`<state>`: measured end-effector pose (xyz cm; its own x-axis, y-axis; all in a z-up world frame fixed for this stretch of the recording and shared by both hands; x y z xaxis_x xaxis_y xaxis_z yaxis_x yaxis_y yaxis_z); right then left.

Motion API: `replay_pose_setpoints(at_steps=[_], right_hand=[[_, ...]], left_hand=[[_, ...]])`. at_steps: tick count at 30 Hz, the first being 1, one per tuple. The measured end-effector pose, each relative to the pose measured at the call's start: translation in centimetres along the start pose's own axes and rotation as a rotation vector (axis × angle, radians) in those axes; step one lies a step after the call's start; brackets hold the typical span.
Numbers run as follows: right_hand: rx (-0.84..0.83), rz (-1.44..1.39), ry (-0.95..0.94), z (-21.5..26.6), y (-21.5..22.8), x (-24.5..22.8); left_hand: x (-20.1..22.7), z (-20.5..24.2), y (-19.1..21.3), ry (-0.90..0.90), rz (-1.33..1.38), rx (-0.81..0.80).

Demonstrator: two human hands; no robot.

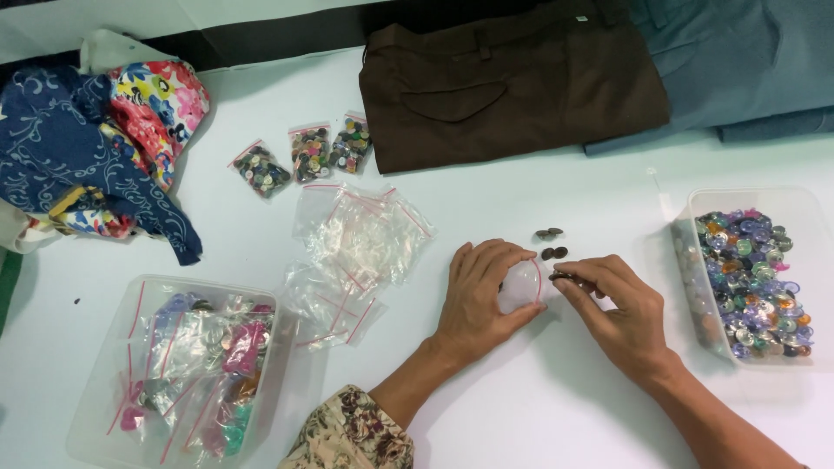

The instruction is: Sorting buttons by color and placing them into small plastic bags

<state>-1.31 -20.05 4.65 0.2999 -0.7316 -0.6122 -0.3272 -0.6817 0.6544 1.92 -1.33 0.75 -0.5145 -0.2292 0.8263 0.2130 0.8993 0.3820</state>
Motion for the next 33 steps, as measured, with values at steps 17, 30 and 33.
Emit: replay_pose_setpoints(at_steps=[17, 30, 33], right_hand=[[0.034, 0.188, 0.120, -0.9, -1.0, 1.8], [-0.112, 0.344, 0.163, -0.5, -2.8, 4.2], [-0.074, 0.211, 0.126, -0.7, -2.0, 2.9]], left_hand=[[-0.1, 0.1, -0.4, -0.023, -0.053, -0.021], [0.0, 0.0, -0.2, 0.016, -0.038, -0.026], [0.0, 0.0, -0.2, 0.006, -0.051, -0.034]])
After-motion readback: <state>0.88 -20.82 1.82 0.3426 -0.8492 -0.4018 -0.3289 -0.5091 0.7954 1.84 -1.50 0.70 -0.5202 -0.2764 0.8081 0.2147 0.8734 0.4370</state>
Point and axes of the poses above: each hand's wrist, its own z-axis away from the middle knuckle, its own y-axis out of the back of the hand, x = y × z, the point moved 3 cm from there along -z, towards the middle knuckle, and after that the axes turned 9 degrees about z, right-handed, at the moved point
